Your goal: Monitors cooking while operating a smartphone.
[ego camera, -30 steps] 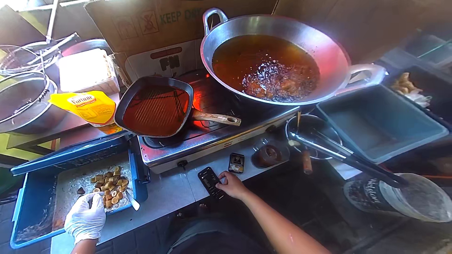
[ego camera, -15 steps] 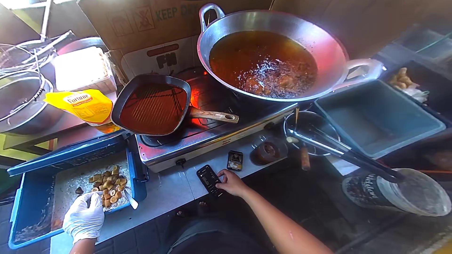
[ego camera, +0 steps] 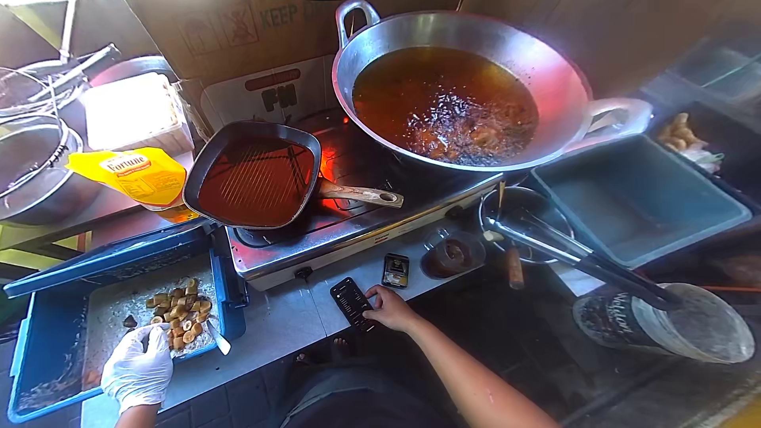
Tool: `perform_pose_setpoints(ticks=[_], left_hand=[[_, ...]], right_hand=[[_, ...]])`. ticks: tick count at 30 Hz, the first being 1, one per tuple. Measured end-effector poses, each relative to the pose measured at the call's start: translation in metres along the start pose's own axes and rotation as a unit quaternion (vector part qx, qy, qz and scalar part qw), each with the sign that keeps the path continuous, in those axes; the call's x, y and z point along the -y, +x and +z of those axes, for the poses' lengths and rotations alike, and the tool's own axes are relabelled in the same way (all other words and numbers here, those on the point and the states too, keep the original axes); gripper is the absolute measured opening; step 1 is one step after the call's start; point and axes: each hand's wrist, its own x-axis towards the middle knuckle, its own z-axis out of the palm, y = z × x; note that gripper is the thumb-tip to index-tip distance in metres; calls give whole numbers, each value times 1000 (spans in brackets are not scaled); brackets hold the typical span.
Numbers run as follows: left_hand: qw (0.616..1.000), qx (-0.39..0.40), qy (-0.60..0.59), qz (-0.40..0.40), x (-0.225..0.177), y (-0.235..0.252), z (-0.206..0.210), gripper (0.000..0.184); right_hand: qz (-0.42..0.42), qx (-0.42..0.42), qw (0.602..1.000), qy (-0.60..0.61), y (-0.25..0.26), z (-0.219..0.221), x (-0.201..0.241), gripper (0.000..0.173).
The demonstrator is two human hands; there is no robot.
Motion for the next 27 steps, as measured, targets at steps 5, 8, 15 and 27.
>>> perform_pose_setpoints(ticks=[5,8,15,27], left_hand=[[1000,-3,-7,-2,0,0,1,34],[1000,-3,-12,-1,-2,0,0,33],[1000,-11,-17,7,-1,0,1,33],[1000,-11,-22,9,1,0,1,34]], right_hand=[[-1,1,1000,-2,0,-1,0,56],[-1,0,1000,3,-1,-2,3,56],[2,1,1000,2,2,-1,2,55],[3,2,1000,-4,2,-2,2,55]])
